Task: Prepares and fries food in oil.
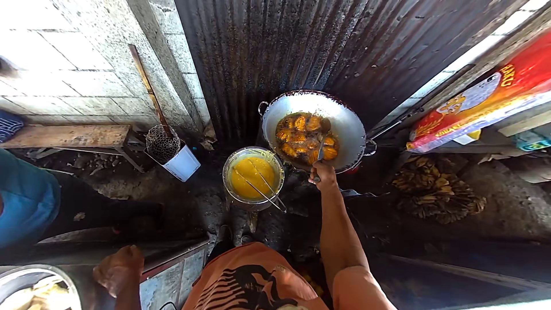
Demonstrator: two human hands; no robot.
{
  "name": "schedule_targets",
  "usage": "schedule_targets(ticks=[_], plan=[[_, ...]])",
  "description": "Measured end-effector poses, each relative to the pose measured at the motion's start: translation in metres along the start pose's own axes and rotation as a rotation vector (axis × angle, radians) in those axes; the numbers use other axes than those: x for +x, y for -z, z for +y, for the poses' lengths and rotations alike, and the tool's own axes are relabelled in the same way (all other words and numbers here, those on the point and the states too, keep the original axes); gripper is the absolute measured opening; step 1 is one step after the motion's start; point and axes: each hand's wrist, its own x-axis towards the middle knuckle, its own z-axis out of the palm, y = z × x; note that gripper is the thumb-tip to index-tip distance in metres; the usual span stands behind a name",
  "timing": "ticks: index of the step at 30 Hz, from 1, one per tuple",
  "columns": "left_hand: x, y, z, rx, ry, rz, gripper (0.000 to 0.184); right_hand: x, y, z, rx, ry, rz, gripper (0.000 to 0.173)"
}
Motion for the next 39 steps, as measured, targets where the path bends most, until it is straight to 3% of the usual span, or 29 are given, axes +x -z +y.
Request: schedule_targets(ticks=[3, 15, 23, 39], plan=[[0.000, 0.001, 0.000, 0.007, -0.001, -0.007, 0.039, -0.017, 0.000, 0.002, 0.049, 0.047, -0.040, 0.022], [0.000, -0.002, -0.003, 0.006, -0.015, 0.007, 0.039, -0.050, -0.010, 0.022, -0.040, 0.109, -0.122, 0.037], [0.000, 0.000, -0.003, 0.012, -0.017, -0.001, 0.039, -0.040, -0.026, 0.026, -0.128, 0.065, -0.058, 0.034], [-0.001, -0.003, -0.004, 0.000, -0.007, 0.012, 0.040, -0.046, -0.001, 0.043, -0.206, 0.127, 0.028, 0.040]])
